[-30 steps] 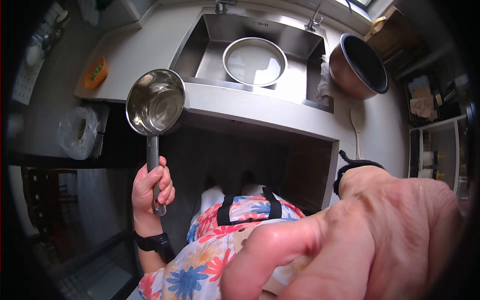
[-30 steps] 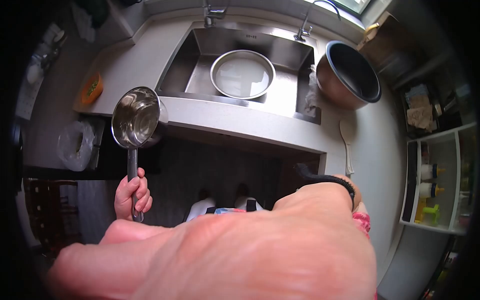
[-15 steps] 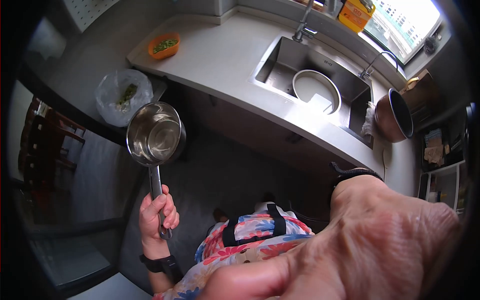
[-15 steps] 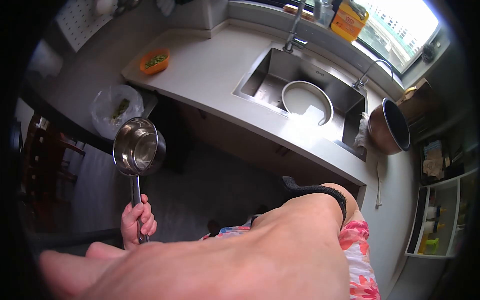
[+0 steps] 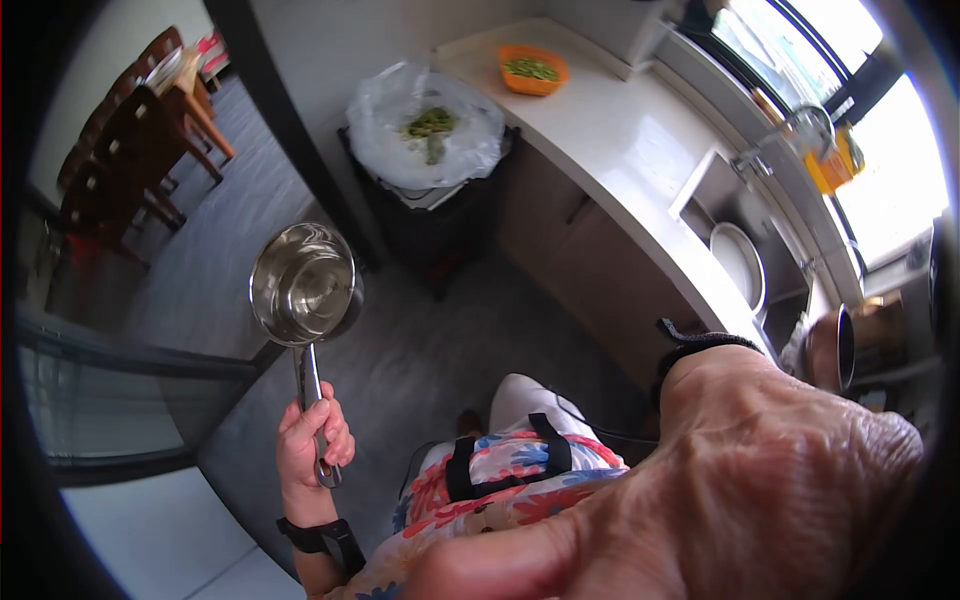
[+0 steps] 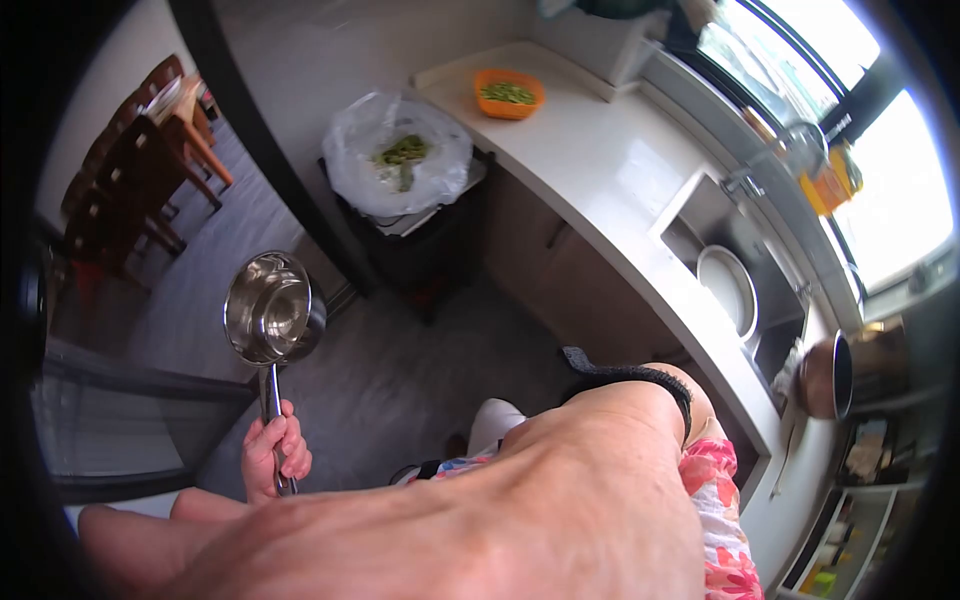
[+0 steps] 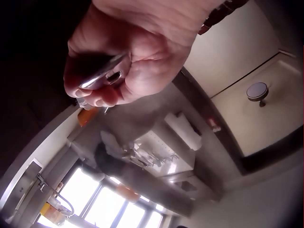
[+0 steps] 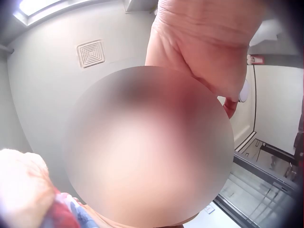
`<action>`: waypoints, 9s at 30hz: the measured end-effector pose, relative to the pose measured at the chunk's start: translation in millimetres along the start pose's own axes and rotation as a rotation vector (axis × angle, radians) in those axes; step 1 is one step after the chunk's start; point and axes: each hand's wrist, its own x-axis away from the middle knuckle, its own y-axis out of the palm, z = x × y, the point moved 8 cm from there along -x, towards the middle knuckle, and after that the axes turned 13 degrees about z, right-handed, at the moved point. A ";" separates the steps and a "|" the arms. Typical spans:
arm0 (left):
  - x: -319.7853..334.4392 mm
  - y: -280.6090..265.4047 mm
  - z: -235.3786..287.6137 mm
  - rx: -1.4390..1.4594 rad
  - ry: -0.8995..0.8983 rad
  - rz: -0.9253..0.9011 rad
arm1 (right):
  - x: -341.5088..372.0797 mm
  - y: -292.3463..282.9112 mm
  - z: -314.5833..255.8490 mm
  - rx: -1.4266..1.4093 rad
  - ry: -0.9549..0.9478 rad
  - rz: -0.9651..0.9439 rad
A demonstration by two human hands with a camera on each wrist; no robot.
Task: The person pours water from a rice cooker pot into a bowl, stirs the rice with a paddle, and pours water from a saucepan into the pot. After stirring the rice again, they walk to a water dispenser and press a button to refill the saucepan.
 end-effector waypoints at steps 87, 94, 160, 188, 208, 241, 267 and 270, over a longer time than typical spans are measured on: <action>-1163.4 -235.2 1058.2 0.010 0.123 0.010 | -1249.9 -101.1 1072.0 0.795 0.632 -0.017; -1289.7 -163.3 1101.8 0.101 0.066 -0.013 | -1360.9 -185.3 1140.0 0.772 0.690 -0.073; -2353.7 -206.2 1741.5 -0.471 -0.007 0.286 | -2642.2 -908.3 1317.3 0.873 0.418 0.451; -2391.1 -182.5 1770.2 -0.524 0.068 0.295 | -2648.5 -919.4 1277.5 1.844 0.208 0.582; -2379.8 -220.3 1774.7 -0.493 0.074 0.342 | -2745.2 -859.0 1250.3 2.806 -0.654 0.728; -2398.2 -209.7 1781.1 -0.500 0.048 0.293 | -2730.8 -870.9 1220.2 2.930 -0.466 0.875; -2429.7 -259.9 1702.1 -0.566 -0.297 0.235 | -2224.3 -897.8 1560.1 1.905 1.047 0.537; -2433.9 -254.1 1680.4 -0.673 -0.410 0.184 | -2062.1 -892.6 1559.7 1.712 1.638 0.722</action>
